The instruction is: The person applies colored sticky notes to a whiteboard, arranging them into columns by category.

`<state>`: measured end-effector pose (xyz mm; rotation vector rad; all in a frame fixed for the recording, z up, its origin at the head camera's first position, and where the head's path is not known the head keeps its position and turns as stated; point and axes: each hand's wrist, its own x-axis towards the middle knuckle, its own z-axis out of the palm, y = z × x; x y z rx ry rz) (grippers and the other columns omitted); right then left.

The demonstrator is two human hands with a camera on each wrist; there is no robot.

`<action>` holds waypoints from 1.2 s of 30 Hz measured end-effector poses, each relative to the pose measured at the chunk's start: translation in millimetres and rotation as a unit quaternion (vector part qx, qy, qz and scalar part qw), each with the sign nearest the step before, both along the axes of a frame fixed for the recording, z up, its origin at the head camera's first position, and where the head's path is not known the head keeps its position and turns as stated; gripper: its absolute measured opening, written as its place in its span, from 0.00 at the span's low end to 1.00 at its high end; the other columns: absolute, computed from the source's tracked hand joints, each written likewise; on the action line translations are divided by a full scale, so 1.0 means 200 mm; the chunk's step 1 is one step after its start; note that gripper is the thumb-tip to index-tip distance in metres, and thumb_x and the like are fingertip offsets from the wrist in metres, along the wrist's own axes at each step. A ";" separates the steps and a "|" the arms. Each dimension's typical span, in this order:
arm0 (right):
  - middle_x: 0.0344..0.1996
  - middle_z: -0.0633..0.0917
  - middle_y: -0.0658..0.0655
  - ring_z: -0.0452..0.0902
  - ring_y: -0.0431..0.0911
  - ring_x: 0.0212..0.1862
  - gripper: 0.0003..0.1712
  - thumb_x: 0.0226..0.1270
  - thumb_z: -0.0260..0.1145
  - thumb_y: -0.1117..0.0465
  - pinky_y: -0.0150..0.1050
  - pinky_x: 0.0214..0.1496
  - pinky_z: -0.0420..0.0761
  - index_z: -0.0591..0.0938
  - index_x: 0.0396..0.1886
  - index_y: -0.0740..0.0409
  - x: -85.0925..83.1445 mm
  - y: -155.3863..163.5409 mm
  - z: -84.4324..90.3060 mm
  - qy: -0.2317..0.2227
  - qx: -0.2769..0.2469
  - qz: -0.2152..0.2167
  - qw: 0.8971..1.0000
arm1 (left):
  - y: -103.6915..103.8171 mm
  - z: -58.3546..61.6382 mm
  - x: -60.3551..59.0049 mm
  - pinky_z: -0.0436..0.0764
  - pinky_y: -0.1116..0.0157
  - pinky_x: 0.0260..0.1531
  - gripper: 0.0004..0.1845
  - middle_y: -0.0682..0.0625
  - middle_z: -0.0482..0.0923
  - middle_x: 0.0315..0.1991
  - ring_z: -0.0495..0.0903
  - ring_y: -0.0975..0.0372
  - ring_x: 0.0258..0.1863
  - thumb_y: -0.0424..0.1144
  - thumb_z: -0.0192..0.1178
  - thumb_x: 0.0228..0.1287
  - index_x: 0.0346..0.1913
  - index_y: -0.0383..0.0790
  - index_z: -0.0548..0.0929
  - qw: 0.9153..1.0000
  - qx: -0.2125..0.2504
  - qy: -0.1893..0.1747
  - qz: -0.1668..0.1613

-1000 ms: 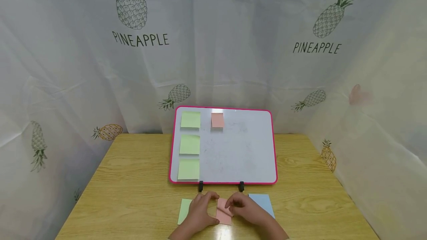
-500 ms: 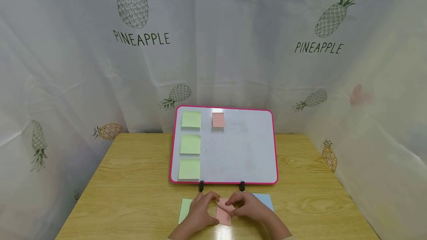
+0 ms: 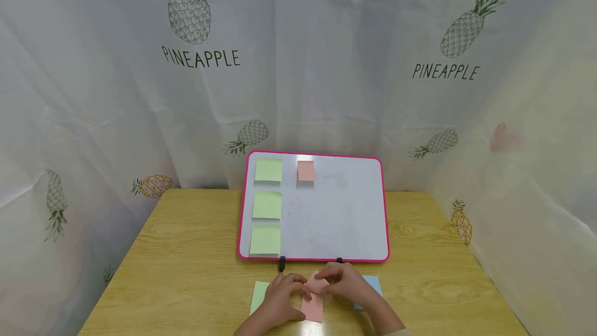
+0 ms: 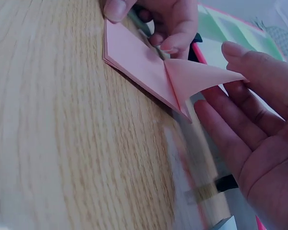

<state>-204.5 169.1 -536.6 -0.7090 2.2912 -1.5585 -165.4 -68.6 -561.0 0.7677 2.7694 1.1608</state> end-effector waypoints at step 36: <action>0.39 0.86 0.63 0.82 0.44 0.34 0.10 0.58 0.70 0.74 0.31 0.34 0.81 0.87 0.41 0.69 -0.14 -0.04 0.07 -0.039 -0.023 -0.109 0.993 | 0.00 -0.02 -0.01 0.68 0.48 0.52 0.22 0.61 0.72 0.55 0.67 0.59 0.54 0.44 0.80 0.39 0.40 0.64 0.85 1.000 -0.013 -0.018 -0.003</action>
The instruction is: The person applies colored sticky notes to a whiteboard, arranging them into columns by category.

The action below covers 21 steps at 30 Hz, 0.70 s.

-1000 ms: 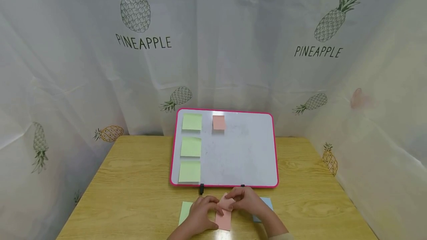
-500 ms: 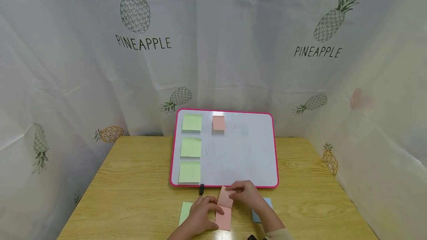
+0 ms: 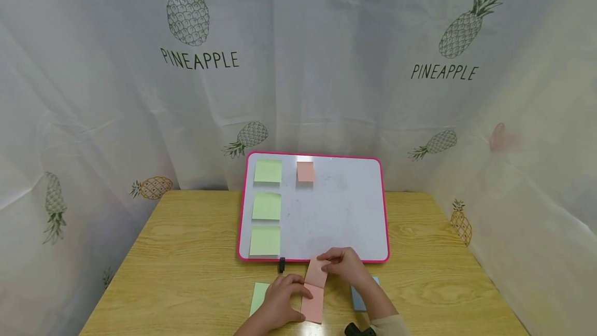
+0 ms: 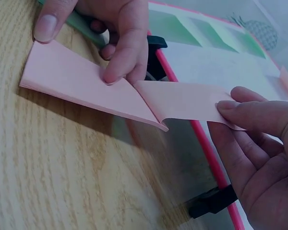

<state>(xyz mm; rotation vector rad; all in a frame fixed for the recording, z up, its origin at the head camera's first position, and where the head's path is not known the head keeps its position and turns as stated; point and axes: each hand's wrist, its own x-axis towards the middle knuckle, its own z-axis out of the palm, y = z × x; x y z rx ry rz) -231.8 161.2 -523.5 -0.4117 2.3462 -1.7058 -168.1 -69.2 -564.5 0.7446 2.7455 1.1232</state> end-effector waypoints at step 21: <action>0.39 0.87 0.58 0.78 0.42 0.32 0.16 0.59 0.72 0.67 0.40 0.34 0.81 0.86 0.48 0.64 -0.04 0.02 0.08 0.003 0.006 -0.041 0.999 | 0.01 -0.01 0.01 0.69 0.52 0.48 0.20 0.61 0.72 0.56 0.67 0.62 0.51 0.49 0.76 0.43 0.43 0.61 0.85 0.999 -0.013 0.029 -0.007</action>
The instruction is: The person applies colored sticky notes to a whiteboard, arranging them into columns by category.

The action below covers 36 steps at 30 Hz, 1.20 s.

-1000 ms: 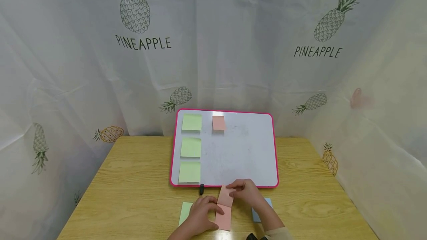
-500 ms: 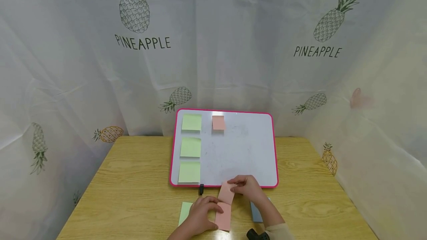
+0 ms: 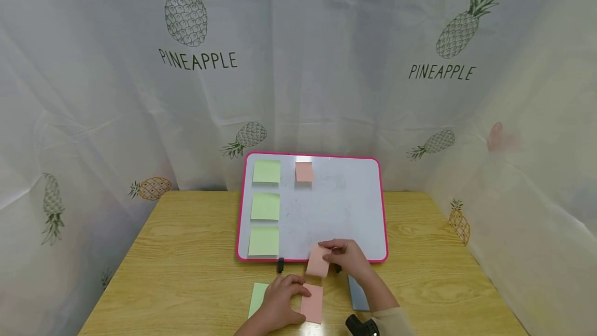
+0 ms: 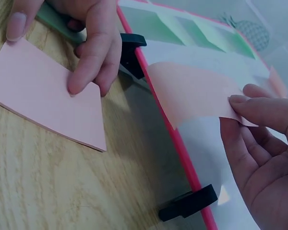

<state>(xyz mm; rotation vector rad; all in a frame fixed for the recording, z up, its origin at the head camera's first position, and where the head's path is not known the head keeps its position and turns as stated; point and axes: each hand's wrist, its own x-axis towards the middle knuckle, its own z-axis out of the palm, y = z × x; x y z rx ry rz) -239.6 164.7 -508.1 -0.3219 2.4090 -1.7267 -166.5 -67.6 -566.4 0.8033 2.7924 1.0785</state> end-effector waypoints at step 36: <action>0.33 0.87 0.54 0.82 0.47 0.34 0.09 0.58 0.74 0.64 0.42 0.38 0.82 0.88 0.38 0.61 -0.19 -0.15 0.27 0.037 -0.073 -0.074 0.994 | 0.03 0.62 -0.39 0.69 0.67 0.18 0.18 0.59 0.73 0.25 0.70 0.64 0.23 0.42 0.69 0.60 0.52 0.42 0.83 0.980 0.117 0.032 0.154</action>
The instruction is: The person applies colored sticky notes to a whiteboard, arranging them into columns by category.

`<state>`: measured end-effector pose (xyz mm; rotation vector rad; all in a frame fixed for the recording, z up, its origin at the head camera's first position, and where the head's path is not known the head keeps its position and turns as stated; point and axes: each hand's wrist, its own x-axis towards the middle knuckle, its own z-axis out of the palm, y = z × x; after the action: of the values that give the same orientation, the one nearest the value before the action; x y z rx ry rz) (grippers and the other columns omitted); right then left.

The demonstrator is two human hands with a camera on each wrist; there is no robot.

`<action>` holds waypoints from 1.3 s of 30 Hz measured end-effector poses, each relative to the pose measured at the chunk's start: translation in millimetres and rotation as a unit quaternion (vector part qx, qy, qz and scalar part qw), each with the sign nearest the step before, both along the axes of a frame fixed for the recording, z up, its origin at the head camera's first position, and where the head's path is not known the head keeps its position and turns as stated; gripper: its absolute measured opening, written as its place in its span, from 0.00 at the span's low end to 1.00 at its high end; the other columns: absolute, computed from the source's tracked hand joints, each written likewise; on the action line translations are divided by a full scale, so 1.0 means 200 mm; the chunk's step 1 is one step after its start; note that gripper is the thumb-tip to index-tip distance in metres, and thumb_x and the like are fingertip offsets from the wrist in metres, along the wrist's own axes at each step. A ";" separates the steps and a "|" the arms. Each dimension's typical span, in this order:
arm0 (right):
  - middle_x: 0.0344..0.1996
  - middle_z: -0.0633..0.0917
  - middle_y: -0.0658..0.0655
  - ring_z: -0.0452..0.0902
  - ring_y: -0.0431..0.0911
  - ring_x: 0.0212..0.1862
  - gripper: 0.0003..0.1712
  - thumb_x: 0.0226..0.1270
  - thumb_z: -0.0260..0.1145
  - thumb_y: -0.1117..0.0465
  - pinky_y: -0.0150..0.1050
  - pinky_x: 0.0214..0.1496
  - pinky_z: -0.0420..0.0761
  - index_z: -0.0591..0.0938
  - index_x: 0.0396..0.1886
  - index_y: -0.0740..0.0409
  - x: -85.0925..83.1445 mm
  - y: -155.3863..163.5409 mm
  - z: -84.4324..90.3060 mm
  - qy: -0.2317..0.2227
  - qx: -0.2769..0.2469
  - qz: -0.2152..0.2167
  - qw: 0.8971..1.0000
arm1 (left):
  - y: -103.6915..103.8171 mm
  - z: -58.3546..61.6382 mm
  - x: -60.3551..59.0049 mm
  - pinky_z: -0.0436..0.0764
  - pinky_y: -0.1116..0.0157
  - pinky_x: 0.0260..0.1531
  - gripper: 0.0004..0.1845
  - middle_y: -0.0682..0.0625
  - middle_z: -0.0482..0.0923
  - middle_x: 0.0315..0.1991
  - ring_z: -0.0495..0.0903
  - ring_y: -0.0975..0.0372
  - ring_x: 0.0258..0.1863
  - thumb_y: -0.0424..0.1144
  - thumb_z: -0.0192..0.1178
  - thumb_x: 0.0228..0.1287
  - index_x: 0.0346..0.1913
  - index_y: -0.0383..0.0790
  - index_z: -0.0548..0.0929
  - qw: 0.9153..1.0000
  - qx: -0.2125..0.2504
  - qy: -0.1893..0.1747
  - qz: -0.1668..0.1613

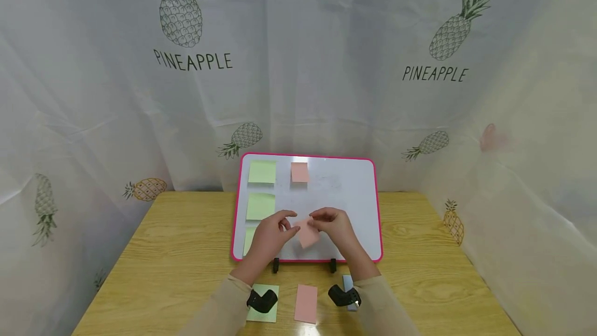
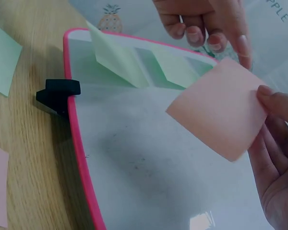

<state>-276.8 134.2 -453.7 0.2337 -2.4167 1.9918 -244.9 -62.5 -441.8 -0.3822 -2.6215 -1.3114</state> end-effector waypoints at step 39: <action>0.51 0.82 0.63 0.80 0.48 0.51 0.13 0.58 0.71 0.73 0.37 0.52 0.79 0.82 0.42 0.75 -0.23 -0.03 -0.10 0.011 -0.071 0.094 0.993 | 0.04 -0.05 -0.31 0.78 0.66 0.28 0.24 0.47 0.76 0.30 0.76 0.61 0.27 0.30 0.67 0.59 0.60 0.38 0.80 0.976 0.146 -0.158 0.045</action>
<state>-323.4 129.2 -473.8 0.4967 -2.3034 2.2126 -307.8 -54.1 -452.1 -0.0089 -2.5851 -1.8212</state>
